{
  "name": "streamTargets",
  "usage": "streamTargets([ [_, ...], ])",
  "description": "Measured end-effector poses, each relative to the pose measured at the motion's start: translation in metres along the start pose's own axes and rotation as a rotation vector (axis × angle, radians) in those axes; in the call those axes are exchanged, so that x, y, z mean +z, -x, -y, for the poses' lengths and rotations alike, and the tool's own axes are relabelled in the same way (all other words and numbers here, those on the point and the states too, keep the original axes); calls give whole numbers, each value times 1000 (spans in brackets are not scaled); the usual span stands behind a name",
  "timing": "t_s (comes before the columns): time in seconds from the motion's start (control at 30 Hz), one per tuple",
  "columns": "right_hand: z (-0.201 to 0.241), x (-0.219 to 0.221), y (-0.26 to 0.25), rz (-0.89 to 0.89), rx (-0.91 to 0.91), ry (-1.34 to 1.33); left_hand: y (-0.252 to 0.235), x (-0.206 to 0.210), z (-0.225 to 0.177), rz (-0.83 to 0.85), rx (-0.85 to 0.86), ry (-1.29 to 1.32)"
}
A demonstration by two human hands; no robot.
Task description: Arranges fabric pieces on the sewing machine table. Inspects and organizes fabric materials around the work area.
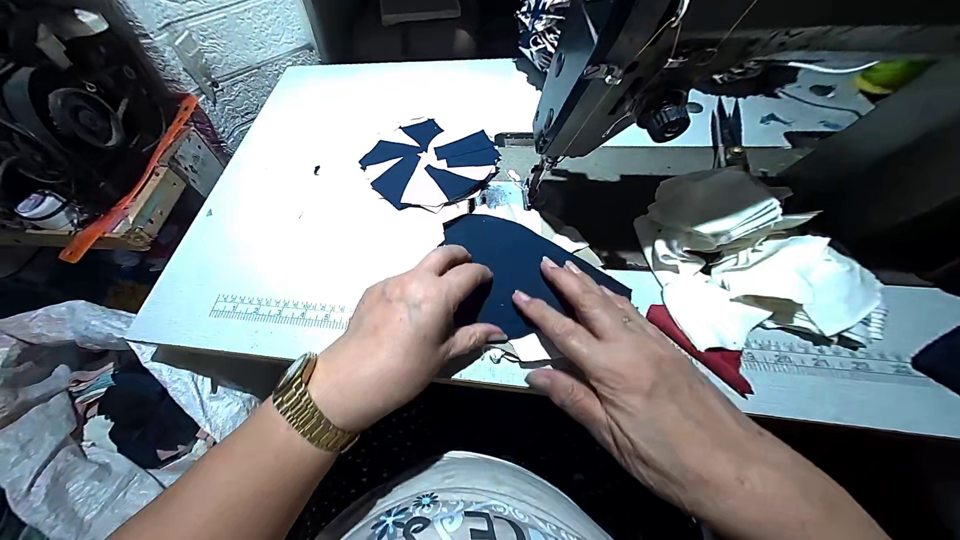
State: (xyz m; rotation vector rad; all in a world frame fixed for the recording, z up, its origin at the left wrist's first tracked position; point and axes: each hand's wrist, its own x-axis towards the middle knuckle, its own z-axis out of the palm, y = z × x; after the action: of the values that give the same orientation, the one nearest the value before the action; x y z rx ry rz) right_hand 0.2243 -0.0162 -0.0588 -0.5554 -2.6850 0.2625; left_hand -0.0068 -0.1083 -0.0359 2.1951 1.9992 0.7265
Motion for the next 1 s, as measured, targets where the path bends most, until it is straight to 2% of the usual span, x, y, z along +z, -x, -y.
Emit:
streamTargets([
  [0.13,1,2,23,-2,-20,-13,15,0,0,6,-8,-52],
  [0.27,-1,-25,36,-21,-21,-136,27,-7,-2,-18,-22,-34],
  [0.4,0,-49,15,-158,-31,-197,38,-21,-7,-101,-47,42],
  [0.5,-3,-46,-13,-207,-17,-211,47,-26,-11,-149,-48,159],
  [0.6,-12,-26,-43,-170,15,-164,58,-22,-17,-80,-49,329],
  [0.77,-19,14,-59,28,61,9,86,9,-22,193,-87,630],
  [0.87,-3,25,-51,17,7,59,106,33,-15,228,-185,823],
  [1.0,22,39,-46,10,-29,39,126,40,-5,189,-521,1164],
])
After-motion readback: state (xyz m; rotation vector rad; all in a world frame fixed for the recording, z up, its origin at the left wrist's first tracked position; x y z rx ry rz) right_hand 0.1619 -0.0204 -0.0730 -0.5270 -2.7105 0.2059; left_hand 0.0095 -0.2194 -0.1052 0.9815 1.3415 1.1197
